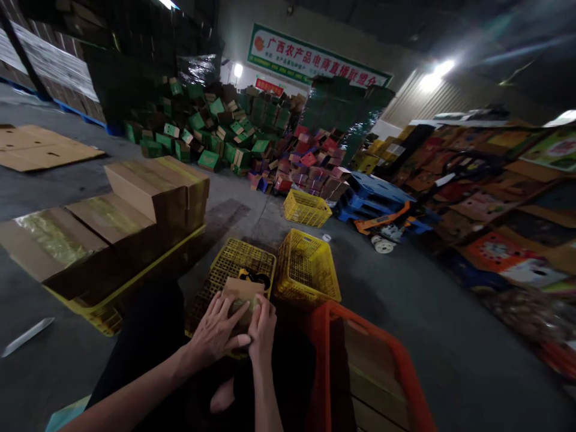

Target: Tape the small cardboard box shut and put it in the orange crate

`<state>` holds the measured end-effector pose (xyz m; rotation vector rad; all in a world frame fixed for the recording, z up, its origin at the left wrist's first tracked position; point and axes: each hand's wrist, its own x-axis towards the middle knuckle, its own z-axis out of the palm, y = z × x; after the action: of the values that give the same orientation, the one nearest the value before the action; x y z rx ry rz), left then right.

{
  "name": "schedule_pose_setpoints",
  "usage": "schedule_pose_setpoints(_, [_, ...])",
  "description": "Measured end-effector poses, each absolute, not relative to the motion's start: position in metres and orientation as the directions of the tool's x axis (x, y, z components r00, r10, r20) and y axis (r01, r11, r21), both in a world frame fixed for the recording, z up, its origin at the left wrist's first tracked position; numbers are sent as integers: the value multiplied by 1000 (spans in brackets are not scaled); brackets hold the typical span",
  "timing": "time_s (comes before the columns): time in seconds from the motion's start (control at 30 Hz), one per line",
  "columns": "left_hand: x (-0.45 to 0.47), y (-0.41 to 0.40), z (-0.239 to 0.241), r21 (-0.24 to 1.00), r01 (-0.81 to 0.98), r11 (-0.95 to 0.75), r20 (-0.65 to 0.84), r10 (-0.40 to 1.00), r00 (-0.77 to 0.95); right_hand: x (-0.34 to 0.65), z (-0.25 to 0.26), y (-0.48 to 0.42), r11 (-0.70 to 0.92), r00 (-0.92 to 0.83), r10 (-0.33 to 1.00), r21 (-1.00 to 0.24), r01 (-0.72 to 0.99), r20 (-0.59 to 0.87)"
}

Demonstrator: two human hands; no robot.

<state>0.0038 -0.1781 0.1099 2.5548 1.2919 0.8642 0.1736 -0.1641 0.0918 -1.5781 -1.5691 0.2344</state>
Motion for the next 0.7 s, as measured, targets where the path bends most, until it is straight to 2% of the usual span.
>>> schedule_pose_setpoints(0.13, [6,-175,105,427,624,-655,451,752,481,177,97,-165,204,117,921,-718,665,371])
schedule_pose_setpoints(0.33, [0,-173,98,394,634,-665,440,742,505,184,111,-169,203,12,966,-785,586,260])
schedule_pose_setpoints(0.7, [-11,-171,92,377,648,-662,415,746,521,174,114,-155,281,15,933,-757,590,358])
